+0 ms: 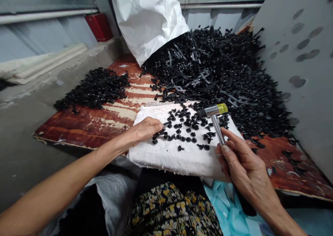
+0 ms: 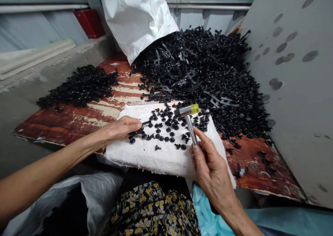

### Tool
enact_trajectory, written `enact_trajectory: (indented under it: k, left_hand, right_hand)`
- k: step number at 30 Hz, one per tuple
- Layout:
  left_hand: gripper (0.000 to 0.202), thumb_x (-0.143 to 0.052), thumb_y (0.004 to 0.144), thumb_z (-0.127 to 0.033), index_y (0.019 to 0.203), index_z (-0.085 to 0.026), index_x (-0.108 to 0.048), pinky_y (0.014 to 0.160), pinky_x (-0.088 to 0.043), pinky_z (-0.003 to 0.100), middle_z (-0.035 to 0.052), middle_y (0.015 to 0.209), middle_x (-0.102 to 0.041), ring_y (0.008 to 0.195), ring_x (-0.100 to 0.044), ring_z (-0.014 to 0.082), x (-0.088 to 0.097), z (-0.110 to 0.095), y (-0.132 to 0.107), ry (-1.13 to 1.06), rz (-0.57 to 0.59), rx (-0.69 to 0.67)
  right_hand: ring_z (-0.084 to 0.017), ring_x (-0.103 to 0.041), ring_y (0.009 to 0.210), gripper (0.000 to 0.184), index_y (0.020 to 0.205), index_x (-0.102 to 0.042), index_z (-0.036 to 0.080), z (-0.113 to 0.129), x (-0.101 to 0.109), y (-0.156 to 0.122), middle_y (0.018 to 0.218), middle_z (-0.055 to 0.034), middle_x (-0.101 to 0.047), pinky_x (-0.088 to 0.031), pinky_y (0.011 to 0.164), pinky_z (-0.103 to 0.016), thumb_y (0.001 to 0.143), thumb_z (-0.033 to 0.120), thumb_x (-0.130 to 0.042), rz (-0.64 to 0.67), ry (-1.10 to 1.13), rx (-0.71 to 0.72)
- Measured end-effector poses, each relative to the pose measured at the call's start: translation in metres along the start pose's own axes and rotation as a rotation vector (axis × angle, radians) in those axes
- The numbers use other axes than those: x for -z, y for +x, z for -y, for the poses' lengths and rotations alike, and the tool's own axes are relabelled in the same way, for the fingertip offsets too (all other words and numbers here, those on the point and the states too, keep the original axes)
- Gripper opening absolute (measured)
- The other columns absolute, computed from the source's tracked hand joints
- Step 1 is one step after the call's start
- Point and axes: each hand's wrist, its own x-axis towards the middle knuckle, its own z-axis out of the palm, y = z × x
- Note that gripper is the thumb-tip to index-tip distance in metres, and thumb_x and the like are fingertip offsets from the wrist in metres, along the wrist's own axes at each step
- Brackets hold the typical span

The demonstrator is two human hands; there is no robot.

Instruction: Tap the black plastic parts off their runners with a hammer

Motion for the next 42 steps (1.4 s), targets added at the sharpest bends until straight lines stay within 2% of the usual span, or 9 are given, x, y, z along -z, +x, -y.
enact_trajectory:
  k: [12, 17, 21, 26, 30, 32, 35, 40, 42]
  left_hand:
    - [0.028, -0.052, 0.079, -0.037, 0.06, -0.017, -0.047, 0.041, -0.018, 0.021, -0.0061, 0.048, -0.035, 0.041, -0.026, 0.0051, 0.0, -0.003, 0.0, -0.007, 0.016, 0.067]
    - [0.03, -0.052, 0.078, -0.033, 0.055, -0.018, -0.04, 0.04, -0.014, 0.021, -0.0074, 0.045, -0.029, 0.039, -0.02, 0.0042, 0.0, -0.013, -0.001, 0.031, -0.017, 0.064]
    - [0.028, -0.053, 0.076, -0.032, 0.055, -0.019, -0.041, 0.039, -0.013, 0.022, -0.007, 0.043, -0.029, 0.037, -0.022, 0.0052, 0.001, -0.013, 0.003, 0.048, -0.011, 0.104]
    - [0.024, -0.053, 0.077, -0.032, 0.058, -0.02, -0.045, 0.037, -0.012, 0.024, -0.0063, 0.043, -0.031, 0.034, -0.024, 0.0064, 0.004, -0.005, 0.01, 0.076, -0.017, 0.169]
    - [0.026, -0.055, 0.076, -0.03, 0.055, -0.02, -0.042, 0.037, -0.013, 0.023, -0.0063, 0.043, -0.031, 0.035, -0.023, 0.0053, 0.003, -0.005, 0.011, 0.013, 0.002, 0.166]
    - [0.027, -0.056, 0.074, -0.029, 0.054, -0.019, -0.041, 0.038, -0.013, 0.022, -0.0069, 0.042, -0.029, 0.035, -0.022, 0.0048, 0.003, -0.008, 0.01, 0.016, 0.003, 0.173]
    - [0.026, -0.056, 0.074, -0.028, 0.054, -0.02, -0.041, 0.038, -0.011, 0.023, -0.0073, 0.042, -0.027, 0.035, -0.02, 0.0046, 0.002, -0.011, 0.008, 0.041, -0.007, 0.171]
    - [0.026, -0.054, 0.074, -0.027, 0.054, -0.019, -0.039, 0.039, -0.012, 0.022, -0.0068, 0.044, -0.028, 0.037, -0.021, 0.0045, 0.001, -0.014, 0.005, 0.02, 0.004, 0.131]
    - [0.028, -0.054, 0.074, -0.025, 0.053, -0.019, -0.036, 0.039, -0.012, 0.022, -0.007, 0.044, -0.027, 0.038, -0.02, 0.0043, 0.0, -0.017, 0.005, 0.074, -0.017, 0.12]
  right_hand:
    - [-0.02, -0.068, 0.081, 0.045, 0.135, -0.054, 0.023, 0.001, 0.0, -0.001, 0.098, -0.0092, -0.069, -0.056, 0.059, -0.028, 0.093, 0.04, -0.052, 0.019, -0.102, 0.075]
    - [-0.022, -0.071, 0.084, 0.042, 0.135, -0.054, 0.021, 0.003, -0.001, 0.003, 0.101, -0.0113, -0.073, -0.058, 0.079, -0.039, 0.094, 0.03, -0.047, 0.081, -0.256, 0.279]
    - [-0.021, -0.071, 0.093, 0.048, 0.14, -0.049, 0.022, 0.013, -0.008, 0.011, 0.114, -0.0117, -0.07, -0.057, 0.085, -0.038, 0.092, 0.013, -0.043, 0.181, -0.37, 0.517]
    - [-0.017, -0.067, 0.079, 0.061, 0.147, -0.038, 0.024, 0.032, -0.022, 0.021, 0.103, -0.01, -0.067, -0.056, 0.066, -0.028, 0.09, 0.004, -0.041, 0.106, -0.426, 0.73]
    - [-0.015, -0.054, 0.051, 0.059, 0.144, -0.044, 0.022, 0.032, -0.027, 0.026, 0.079, -0.0041, -0.059, -0.048, 0.045, -0.026, 0.087, 0.006, -0.038, 0.194, -0.636, 0.714]
    - [-0.015, -0.053, 0.051, 0.059, 0.142, -0.047, 0.021, 0.033, -0.028, 0.025, 0.078, -0.0041, -0.058, -0.048, 0.045, -0.027, 0.086, 0.006, -0.037, 0.232, -0.64, 0.678]
    - [-0.018, -0.06, 0.066, 0.064, 0.148, -0.038, 0.023, 0.037, -0.027, 0.022, 0.084, -0.0062, -0.059, -0.053, 0.057, -0.029, 0.087, 0.003, -0.037, 0.112, -0.48, 0.716]
    - [-0.014, -0.046, 0.045, 0.061, 0.144, -0.045, 0.02, 0.037, -0.024, 0.02, 0.076, -0.0042, -0.057, -0.042, 0.038, -0.025, 0.085, 0.003, -0.037, 0.207, -0.677, 0.74]
    - [-0.014, -0.049, 0.048, 0.064, 0.147, -0.039, 0.024, 0.036, -0.022, 0.019, 0.078, -0.0038, -0.057, -0.044, 0.041, -0.025, 0.086, 0.003, -0.037, 0.19, -0.637, 0.713]
